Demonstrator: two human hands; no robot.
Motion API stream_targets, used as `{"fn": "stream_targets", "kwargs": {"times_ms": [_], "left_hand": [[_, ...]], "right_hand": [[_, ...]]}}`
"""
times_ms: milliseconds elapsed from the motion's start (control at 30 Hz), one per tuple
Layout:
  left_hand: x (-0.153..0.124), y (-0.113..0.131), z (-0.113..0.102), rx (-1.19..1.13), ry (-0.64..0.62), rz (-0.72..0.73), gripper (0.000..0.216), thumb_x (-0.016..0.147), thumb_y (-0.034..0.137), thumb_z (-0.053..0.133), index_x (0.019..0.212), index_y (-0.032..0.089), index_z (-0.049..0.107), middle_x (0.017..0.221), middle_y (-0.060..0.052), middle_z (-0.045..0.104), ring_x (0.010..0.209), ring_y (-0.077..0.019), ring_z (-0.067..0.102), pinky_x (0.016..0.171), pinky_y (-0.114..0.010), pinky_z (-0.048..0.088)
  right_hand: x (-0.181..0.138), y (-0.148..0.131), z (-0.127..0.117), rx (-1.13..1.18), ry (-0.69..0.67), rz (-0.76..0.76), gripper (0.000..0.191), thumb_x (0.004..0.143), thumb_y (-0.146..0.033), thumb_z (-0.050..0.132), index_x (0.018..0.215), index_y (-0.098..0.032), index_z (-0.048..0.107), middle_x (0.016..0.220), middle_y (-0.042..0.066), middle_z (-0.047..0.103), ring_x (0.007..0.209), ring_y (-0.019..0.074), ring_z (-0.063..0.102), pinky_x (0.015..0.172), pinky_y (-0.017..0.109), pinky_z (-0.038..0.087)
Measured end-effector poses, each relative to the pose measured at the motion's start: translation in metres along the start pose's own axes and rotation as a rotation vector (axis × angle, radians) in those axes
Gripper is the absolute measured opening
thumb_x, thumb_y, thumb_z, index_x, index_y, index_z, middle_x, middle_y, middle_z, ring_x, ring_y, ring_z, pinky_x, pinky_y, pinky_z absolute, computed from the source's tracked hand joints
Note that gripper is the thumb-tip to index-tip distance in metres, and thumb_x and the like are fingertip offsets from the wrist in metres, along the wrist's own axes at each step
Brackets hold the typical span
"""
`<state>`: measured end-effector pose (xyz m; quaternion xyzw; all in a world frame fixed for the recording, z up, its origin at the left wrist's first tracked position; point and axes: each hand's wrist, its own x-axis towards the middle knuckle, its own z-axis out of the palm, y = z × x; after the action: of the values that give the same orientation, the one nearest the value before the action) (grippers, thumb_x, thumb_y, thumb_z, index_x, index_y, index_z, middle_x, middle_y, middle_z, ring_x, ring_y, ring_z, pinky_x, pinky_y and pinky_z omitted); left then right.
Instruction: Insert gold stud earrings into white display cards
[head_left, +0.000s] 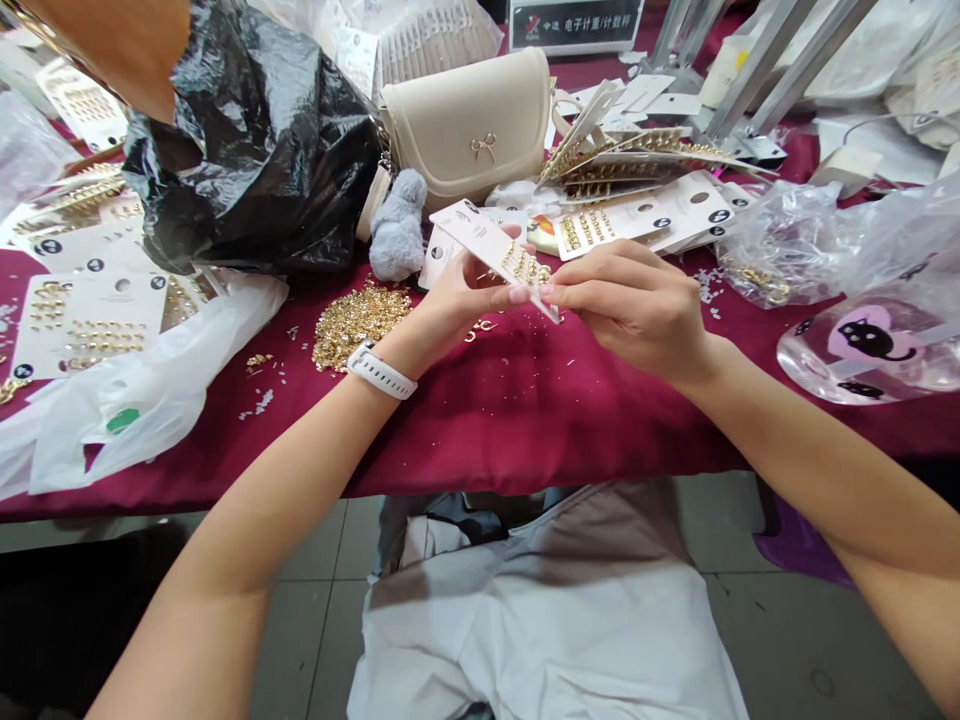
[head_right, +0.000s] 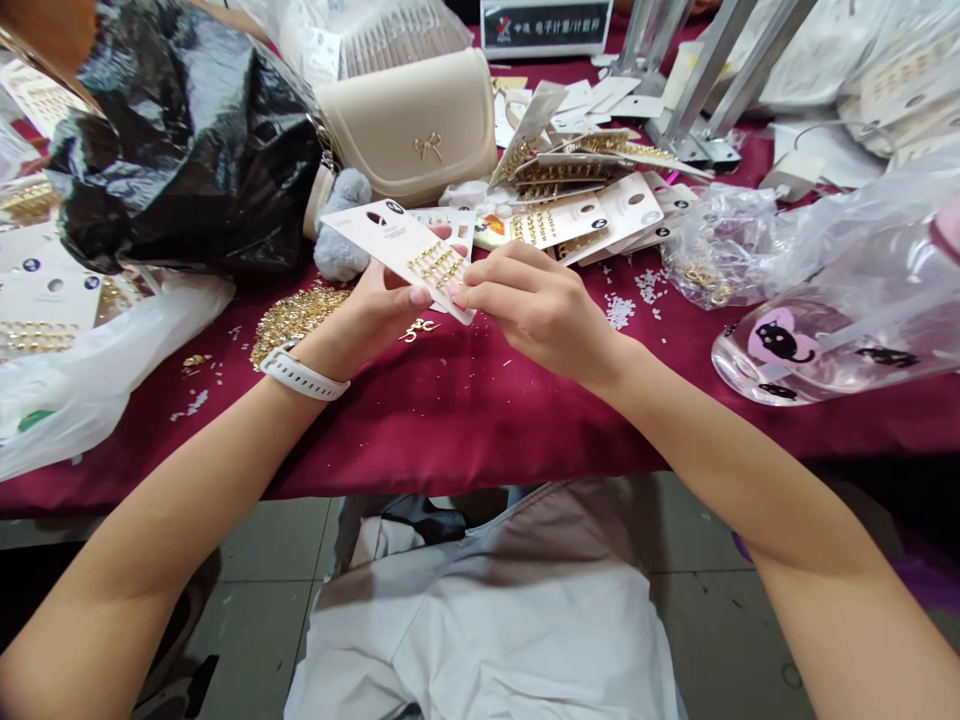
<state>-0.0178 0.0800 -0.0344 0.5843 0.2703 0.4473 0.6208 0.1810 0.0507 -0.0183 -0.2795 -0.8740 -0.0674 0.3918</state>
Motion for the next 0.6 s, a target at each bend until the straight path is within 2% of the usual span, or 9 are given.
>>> {"fn": "stream_targets", "kwargs": {"times_ms": [100,200,267,400,500,600], "left_hand": [[-0.002,-0.001,0.001,0.013,-0.004,-0.002,0.085,0.051,0.050,0.086,0.119,0.016,0.049,0.122,-0.012,0.057,0.129,-0.0339,0.046,0.110,-0.047,0.035],[-0.004,0.000,0.004,-0.012,-0.026,-0.012,0.080,0.051,0.051,0.086,0.114,0.017,0.051,0.118,-0.009,0.061,0.127,-0.0323,0.049,0.109,-0.046,0.037],[-0.005,0.002,0.006,-0.031,-0.029,-0.020,0.076,0.053,0.053,0.084,0.113,0.018,0.052,0.117,-0.007,0.062,0.127,-0.0311,0.050,0.110,-0.046,0.037],[-0.004,0.006,0.006,-0.041,-0.042,-0.026,0.071,0.057,0.051,0.079,0.115,0.020,0.051,0.120,-0.005,0.060,0.129,-0.0297,0.048,0.112,-0.046,0.036],[-0.003,0.007,0.005,-0.036,-0.036,0.004,0.067,0.060,0.047,0.077,0.115,0.020,0.052,0.119,-0.007,0.060,0.130,-0.0305,0.046,0.111,-0.045,0.035],[-0.003,0.008,0.005,-0.038,-0.013,-0.002,0.069,0.056,0.048,0.079,0.113,0.021,0.052,0.118,-0.006,0.060,0.129,-0.0306,0.046,0.111,-0.044,0.036]], "right_hand": [[0.000,0.001,0.001,-0.005,0.007,-0.026,0.022,0.092,-0.021,0.049,0.088,-0.031,0.069,0.092,-0.002,0.073,0.089,0.0161,0.065,0.077,0.034,0.055],[0.000,0.000,0.001,0.023,0.076,-0.102,0.021,0.091,-0.019,0.052,0.088,-0.029,0.069,0.091,-0.002,0.073,0.088,0.0145,0.065,0.075,0.031,0.056],[0.000,-0.001,0.001,0.040,0.124,-0.128,0.020,0.089,-0.017,0.055,0.095,-0.029,0.070,0.094,-0.002,0.074,0.089,0.0141,0.066,0.078,0.030,0.056],[0.002,-0.005,0.001,0.079,0.183,-0.142,0.030,0.089,-0.013,0.054,0.112,-0.029,0.066,0.103,-0.001,0.073,0.095,0.0149,0.067,0.081,0.031,0.056],[0.004,-0.009,0.000,0.124,0.182,-0.097,0.033,0.089,-0.013,0.051,0.116,-0.028,0.063,0.104,0.000,0.073,0.096,0.0161,0.067,0.083,0.033,0.055],[0.005,-0.014,-0.002,0.136,0.165,0.041,0.026,0.091,-0.017,0.051,0.111,-0.027,0.064,0.105,0.001,0.072,0.097,0.0180,0.067,0.086,0.035,0.055]]}}
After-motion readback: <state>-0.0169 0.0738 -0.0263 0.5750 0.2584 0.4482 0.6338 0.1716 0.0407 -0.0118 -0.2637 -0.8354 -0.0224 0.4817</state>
